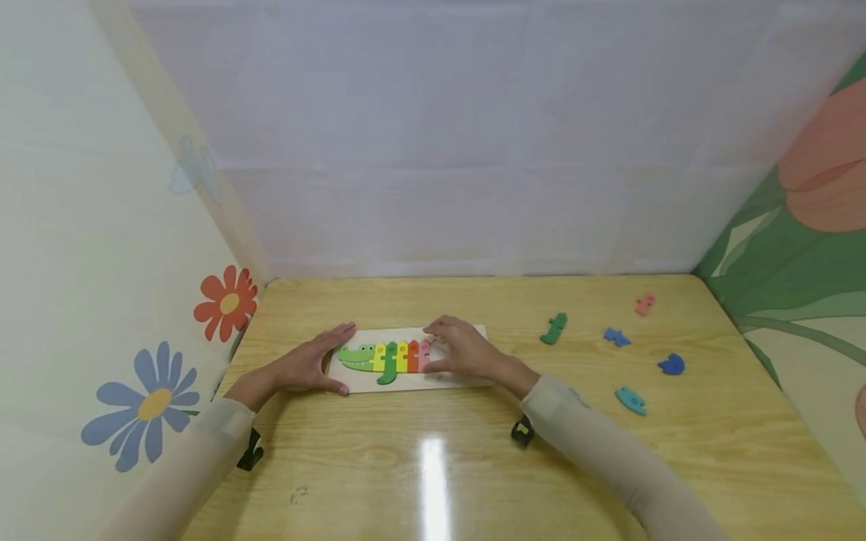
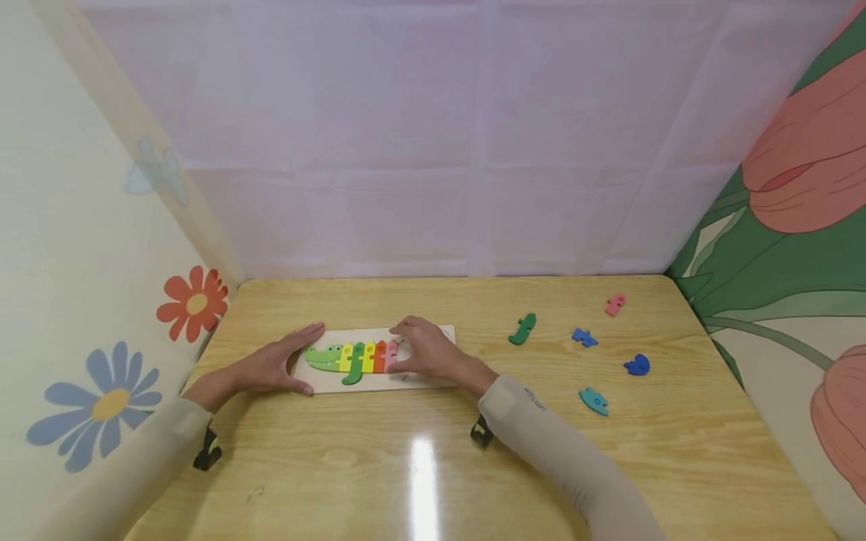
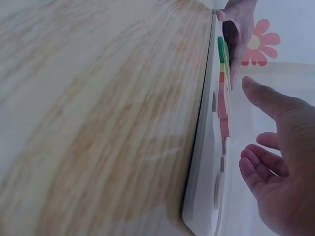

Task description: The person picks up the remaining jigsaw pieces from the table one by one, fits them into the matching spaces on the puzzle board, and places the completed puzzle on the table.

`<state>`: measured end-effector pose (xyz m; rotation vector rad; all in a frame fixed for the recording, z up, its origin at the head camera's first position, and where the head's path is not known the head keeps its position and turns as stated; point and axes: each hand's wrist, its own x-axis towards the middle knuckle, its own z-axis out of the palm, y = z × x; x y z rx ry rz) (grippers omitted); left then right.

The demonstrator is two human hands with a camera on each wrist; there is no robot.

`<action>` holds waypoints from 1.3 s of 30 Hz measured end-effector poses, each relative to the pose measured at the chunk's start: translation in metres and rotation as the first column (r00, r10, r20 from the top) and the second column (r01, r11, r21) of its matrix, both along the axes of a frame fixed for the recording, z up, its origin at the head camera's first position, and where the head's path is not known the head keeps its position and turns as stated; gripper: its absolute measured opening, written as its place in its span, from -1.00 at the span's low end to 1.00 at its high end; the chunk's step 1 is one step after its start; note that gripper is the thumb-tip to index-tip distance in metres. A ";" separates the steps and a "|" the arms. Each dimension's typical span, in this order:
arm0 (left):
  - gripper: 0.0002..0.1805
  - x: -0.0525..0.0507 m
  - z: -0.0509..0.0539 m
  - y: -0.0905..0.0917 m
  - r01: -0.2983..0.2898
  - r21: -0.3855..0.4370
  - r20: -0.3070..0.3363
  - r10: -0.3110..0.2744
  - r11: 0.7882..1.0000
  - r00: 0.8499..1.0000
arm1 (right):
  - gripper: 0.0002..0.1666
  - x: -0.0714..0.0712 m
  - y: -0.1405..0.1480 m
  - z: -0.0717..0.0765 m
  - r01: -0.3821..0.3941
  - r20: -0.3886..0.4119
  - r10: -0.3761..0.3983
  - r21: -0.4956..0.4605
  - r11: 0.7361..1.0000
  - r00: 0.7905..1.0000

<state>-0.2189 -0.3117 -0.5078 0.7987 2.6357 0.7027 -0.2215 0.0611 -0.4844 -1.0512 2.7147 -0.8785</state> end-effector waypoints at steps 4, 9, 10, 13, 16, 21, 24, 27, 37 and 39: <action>0.37 0.000 -0.001 0.000 0.001 -0.006 0.001 -0.001 1.000 1.000 | -0.08 -0.001 0.004 0.000 -0.013 -0.024 0.013 -0.003 1.000 1.000; 0.36 0.000 -0.001 -0.001 0.003 -0.007 -0.005 -0.003 1.000 1.000 | -0.07 -0.002 0.011 0.002 -0.015 -0.045 0.015 -0.010 1.000 0.999; 0.36 0.000 -0.001 0.000 0.003 -0.007 -0.006 -0.003 1.000 1.000 | -0.07 -0.002 0.013 0.003 -0.013 -0.042 0.012 -0.007 1.000 0.999; 0.36 0.000 -0.001 0.000 0.003 -0.007 -0.004 -0.003 1.000 1.000 | -0.08 -0.002 0.017 0.004 -0.010 -0.045 0.010 0.006 1.000 0.999; 0.37 0.000 -0.001 -0.001 0.006 -0.002 -0.004 -0.006 1.000 1.000 | -0.09 -0.001 0.021 0.005 -0.004 -0.048 0.004 0.012 1.000 0.999; 0.37 0.000 -0.001 -0.001 0.006 0.005 -0.006 -0.006 1.000 1.000 | -0.09 0.000 0.028 0.005 0.003 -0.063 -0.003 0.004 1.000 0.998; 0.36 0.000 -0.001 -0.001 0.006 0.005 -0.004 -0.006 1.000 1.000 | -0.09 0.000 0.032 0.006 0.015 -0.066 -0.014 0.011 1.000 0.998; 0.36 0.000 -0.001 -0.001 0.005 0.004 -0.003 -0.005 1.000 1.000 | -0.08 0.000 0.035 0.007 0.028 -0.067 -0.026 0.017 0.999 0.997; 0.37 0.000 -0.001 -0.001 0.005 0.004 -0.004 -0.005 1.000 1.000 | -0.10 0.000 0.050 0.010 0.064 -0.057 -0.062 0.031 0.998 0.996; 0.37 0.000 -0.001 0.000 0.008 0.003 -0.005 -0.008 1.000 1.000 | -0.11 0.001 0.053 0.010 0.077 -0.045 -0.075 0.035 0.996 0.996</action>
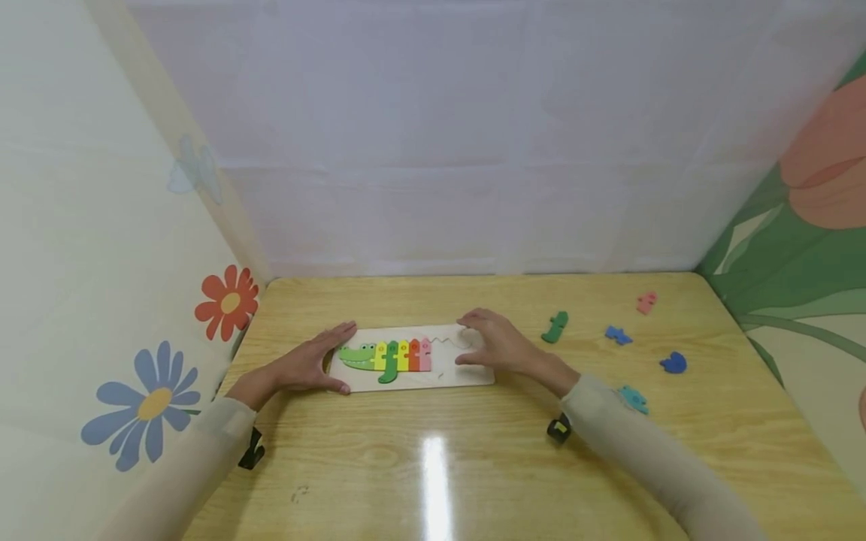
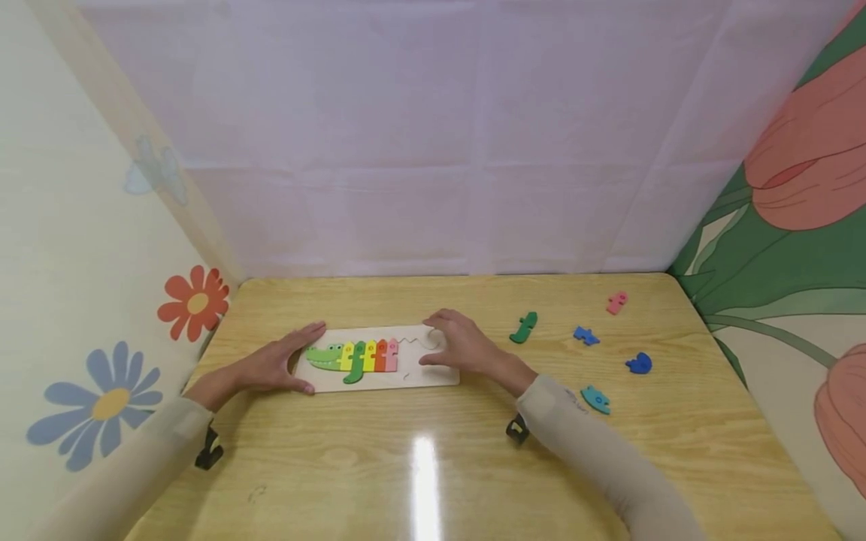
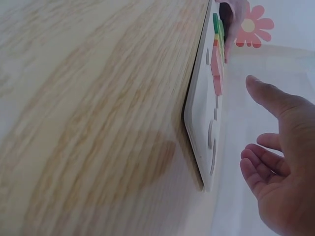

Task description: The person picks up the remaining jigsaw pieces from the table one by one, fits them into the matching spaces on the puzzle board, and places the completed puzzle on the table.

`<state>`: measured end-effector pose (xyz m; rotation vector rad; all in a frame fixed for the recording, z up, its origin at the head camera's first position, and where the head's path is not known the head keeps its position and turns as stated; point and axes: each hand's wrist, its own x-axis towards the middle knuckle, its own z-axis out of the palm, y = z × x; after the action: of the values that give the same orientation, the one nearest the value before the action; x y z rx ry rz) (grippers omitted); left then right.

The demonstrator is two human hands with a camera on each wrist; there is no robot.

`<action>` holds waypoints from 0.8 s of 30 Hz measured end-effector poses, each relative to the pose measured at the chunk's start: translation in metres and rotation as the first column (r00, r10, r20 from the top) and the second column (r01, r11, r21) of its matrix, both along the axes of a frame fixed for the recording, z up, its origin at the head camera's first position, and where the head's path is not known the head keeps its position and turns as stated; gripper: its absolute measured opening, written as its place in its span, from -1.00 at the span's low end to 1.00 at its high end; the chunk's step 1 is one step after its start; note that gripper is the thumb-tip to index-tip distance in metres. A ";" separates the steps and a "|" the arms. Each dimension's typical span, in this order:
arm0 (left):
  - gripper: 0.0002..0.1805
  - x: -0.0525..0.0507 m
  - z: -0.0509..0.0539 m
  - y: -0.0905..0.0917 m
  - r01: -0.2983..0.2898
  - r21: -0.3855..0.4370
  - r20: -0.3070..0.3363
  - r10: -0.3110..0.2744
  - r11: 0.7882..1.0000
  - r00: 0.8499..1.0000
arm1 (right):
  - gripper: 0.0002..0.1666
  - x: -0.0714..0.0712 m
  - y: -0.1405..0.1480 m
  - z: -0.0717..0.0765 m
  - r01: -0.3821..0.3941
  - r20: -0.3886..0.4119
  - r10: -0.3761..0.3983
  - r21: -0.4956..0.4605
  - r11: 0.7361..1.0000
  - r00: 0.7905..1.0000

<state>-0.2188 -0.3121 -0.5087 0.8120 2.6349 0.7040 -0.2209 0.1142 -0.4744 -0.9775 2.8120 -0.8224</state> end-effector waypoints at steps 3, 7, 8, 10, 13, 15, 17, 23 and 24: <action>0.37 0.000 -0.001 0.000 0.002 -0.003 -0.001 -0.002 1.000 1.000 | -0.11 0.000 0.004 0.000 0.018 0.003 -0.018 0.012 1.000 1.000; 0.37 -0.001 -0.001 0.000 0.000 -0.005 0.001 0.000 1.000 1.000 | -0.11 0.000 0.009 0.001 0.030 -0.022 -0.030 0.017 0.999 0.999; 0.37 -0.001 -0.002 0.000 -0.001 -0.004 0.003 0.001 1.000 1.000 | -0.11 0.000 0.011 0.002 0.032 -0.029 -0.031 0.018 0.999 0.999; 0.37 -0.001 -0.002 0.000 -0.002 -0.003 0.004 0.002 1.000 1.000 | -0.10 0.000 0.014 0.003 0.038 -0.041 -0.037 0.021 0.999 0.999; 0.37 -0.001 -0.002 0.000 -0.004 -0.004 0.006 0.004 1.000 1.000 | -0.10 0.000 0.020 0.003 0.044 -0.056 -0.043 0.016 0.999 0.997; 0.37 -0.001 -0.002 0.000 -0.004 -0.004 0.003 0.004 1.000 1.000 | -0.09 0.000 0.024 0.004 0.045 -0.061 -0.045 0.001 0.999 0.997; 0.37 -0.001 -0.003 0.000 -0.005 -0.004 0.000 0.005 1.000 1.000 | -0.09 -0.001 0.028 0.003 0.044 -0.066 -0.045 -0.015 0.999 0.997; 0.37 0.000 -0.001 0.000 -0.003 -0.002 0.001 0.003 1.000 1.000 | -0.08 -0.003 0.038 0.002 0.059 -0.057 -0.060 -0.012 0.998 0.997; 0.37 0.000 -0.001 0.000 -0.003 -0.001 0.002 0.003 1.000 1.000 | -0.07 -0.003 0.040 0.002 0.063 -0.054 -0.063 -0.007 0.998 0.997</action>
<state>-0.2183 -0.3120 -0.5095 0.8066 2.6356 0.7033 -0.2242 0.1542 -0.4720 -0.9303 2.9021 -0.8232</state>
